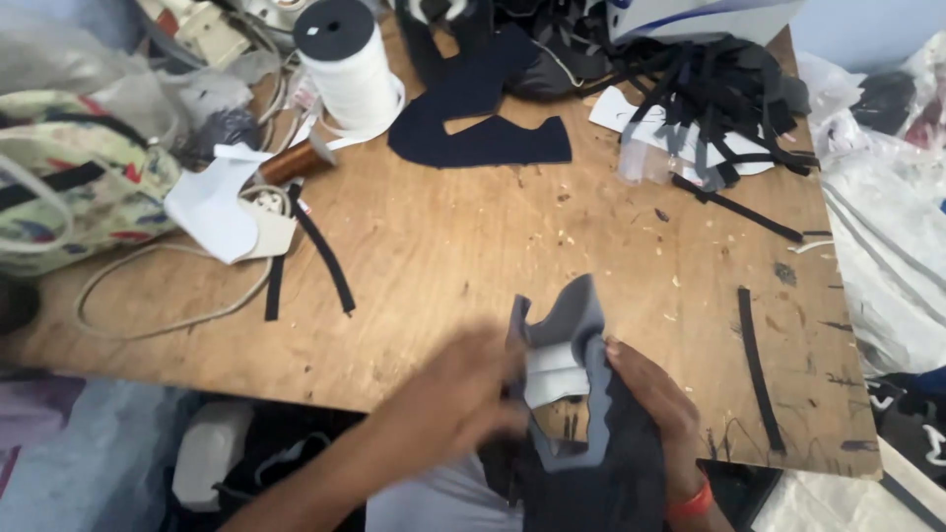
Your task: The person sits at a wooden workbench in a shoe workshop and turns black foam shoe upper components right-side out by hand, pulling the material through and smoothing the seams. They place each finished upper on the table and pick up the next piece, working through a pile of components one at a time.
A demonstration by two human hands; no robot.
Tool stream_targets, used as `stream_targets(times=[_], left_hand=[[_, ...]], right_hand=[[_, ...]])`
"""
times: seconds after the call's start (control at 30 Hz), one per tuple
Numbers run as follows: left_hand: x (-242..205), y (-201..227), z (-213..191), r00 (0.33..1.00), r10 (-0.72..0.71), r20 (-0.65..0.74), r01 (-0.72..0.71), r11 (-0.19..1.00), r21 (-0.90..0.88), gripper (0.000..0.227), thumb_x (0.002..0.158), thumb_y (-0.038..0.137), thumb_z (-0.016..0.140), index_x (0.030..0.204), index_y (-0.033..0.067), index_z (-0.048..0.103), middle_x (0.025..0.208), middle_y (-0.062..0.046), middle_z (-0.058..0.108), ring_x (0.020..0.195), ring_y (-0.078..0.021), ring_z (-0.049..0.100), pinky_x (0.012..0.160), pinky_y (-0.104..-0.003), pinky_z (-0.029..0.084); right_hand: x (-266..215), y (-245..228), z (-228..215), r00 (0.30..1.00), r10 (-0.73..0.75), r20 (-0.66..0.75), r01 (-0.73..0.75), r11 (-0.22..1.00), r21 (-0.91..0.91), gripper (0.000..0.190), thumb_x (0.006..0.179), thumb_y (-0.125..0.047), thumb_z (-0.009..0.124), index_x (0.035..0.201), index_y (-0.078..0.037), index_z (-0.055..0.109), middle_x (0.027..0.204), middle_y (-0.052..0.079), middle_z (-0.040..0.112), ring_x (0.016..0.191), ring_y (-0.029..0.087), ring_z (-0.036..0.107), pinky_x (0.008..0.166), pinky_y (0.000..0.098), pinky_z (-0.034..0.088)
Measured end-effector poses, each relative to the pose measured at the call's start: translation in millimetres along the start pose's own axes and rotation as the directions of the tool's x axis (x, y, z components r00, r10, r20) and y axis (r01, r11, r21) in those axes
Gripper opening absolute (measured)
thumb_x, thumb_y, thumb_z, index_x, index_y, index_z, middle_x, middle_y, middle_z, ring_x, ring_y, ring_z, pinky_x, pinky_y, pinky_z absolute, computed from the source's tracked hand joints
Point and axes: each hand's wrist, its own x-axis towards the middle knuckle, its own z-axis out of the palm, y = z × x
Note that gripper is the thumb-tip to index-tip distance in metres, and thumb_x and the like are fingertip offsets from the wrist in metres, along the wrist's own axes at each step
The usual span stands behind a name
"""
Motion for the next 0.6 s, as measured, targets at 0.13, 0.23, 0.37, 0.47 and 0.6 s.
stream_targets(times=[0.13, 0.23, 0.37, 0.47, 0.6], left_hand=[[55.8, -19.1, -15.0, 0.988, -0.011, -0.152, 0.042, 0.979, 0.201, 0.072, 0.080, 0.052, 0.076, 0.123, -0.0046, 0.064, 0.140, -0.035, 0.051, 0.139, -0.0555, 0.037, 0.109, -0.064, 0.030], [89.3, -43.6, -33.3, 0.902, -0.426, 0.070, 0.420, 0.904, 0.084, 0.026, 0.077, 0.027, 0.070, 0.096, 0.0155, 0.083, 0.107, -0.013, 0.080, 0.106, -0.0292, 0.073, 0.096, -0.041, 0.056], [104.5, -37.3, -72.0, 0.900, -0.078, -0.428, 0.223, 0.927, 0.302, 0.027, 0.076, 0.031, 0.082, 0.083, 0.0068, 0.073, 0.089, -0.013, 0.072, 0.089, -0.0347, 0.069, 0.074, -0.047, 0.054], [77.7, 22.9, -94.0, 0.828, -0.179, -0.531, 0.175, 0.983, -0.057, 0.022, 0.082, 0.024, 0.077, 0.091, 0.0057, 0.070, 0.090, -0.009, 0.071, 0.086, -0.0290, 0.071, 0.075, -0.042, 0.059], [12.6, 65.2, -41.1, 0.991, 0.135, -0.008, -0.126, 0.901, -0.415, 0.013, 0.093, 0.015, 0.070, 0.097, 0.0087, 0.080, 0.093, -0.008, 0.077, 0.092, -0.0218, 0.073, 0.086, -0.037, 0.058]], right_hand=[[1.6, -35.7, -13.3, 0.991, -0.132, 0.017, 0.132, 0.991, -0.013, 0.038, 0.088, 0.002, 0.060, 0.124, -0.002, 0.071, 0.133, 0.018, 0.070, 0.126, 0.027, 0.069, 0.106, 0.0345, 0.054], [8.2, -39.9, -18.7, 0.940, -0.324, 0.105, 0.326, 0.945, -0.007, 0.036, 0.089, -0.002, 0.062, 0.123, -0.005, 0.071, 0.133, 0.018, 0.070, 0.126, 0.025, 0.069, 0.105, 0.0345, 0.057], [32.5, -41.2, 2.0, 0.894, -0.420, 0.153, 0.425, 0.905, 0.002, 0.041, 0.092, 0.005, 0.054, 0.128, -0.005, 0.070, 0.135, 0.019, 0.069, 0.127, 0.033, 0.068, 0.106, 0.0369, 0.056], [55.0, -27.2, 20.9, 0.972, -0.178, 0.153, 0.188, 0.981, -0.051, 0.045, 0.091, 0.008, 0.053, 0.131, -0.005, 0.069, 0.133, 0.021, 0.068, 0.123, 0.038, 0.067, 0.103, 0.0403, 0.054], [60.6, 1.5, 33.5, 0.946, 0.211, 0.248, -0.154, 0.961, -0.229, 0.048, 0.085, 0.006, 0.060, 0.127, -0.012, 0.072, 0.117, 0.018, 0.072, 0.108, 0.038, 0.070, 0.088, 0.0427, 0.057]])
